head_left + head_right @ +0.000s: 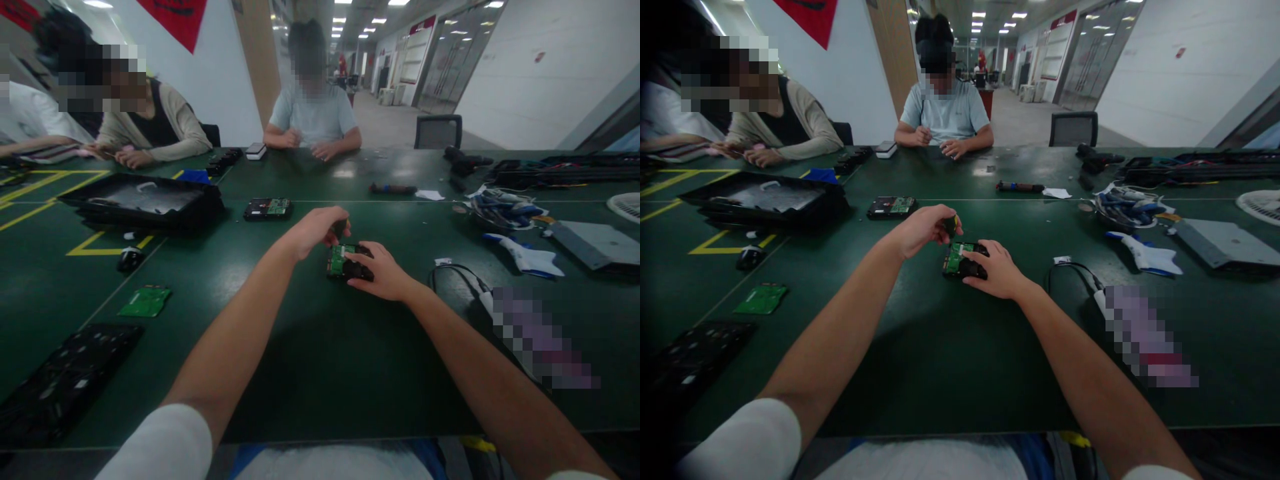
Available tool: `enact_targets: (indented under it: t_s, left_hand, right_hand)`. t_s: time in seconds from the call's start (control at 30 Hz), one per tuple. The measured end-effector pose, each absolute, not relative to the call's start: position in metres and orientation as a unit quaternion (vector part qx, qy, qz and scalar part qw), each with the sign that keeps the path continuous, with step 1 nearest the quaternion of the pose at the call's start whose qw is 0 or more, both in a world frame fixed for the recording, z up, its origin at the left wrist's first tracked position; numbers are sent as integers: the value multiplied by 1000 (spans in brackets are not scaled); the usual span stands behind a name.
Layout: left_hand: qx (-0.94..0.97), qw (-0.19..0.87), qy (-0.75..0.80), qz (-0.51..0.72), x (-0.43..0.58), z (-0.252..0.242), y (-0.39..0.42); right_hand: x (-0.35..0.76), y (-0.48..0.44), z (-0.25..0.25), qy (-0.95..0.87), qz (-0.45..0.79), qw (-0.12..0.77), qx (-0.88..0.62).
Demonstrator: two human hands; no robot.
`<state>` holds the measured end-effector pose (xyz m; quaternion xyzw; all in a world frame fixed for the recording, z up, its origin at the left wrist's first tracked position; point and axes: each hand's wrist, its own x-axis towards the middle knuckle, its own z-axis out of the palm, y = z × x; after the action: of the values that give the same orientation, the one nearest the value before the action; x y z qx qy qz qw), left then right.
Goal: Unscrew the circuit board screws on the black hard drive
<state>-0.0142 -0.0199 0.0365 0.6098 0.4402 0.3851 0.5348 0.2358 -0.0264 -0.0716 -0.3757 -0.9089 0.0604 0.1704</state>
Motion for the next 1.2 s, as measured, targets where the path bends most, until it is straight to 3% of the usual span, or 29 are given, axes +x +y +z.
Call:
enact_targets:
  t_s: [1.2]
  left_hand:
    - [553, 525, 479, 435, -15, 40, -22]
  right_hand:
    - [235, -28, -69, -908, 66, 167, -378]
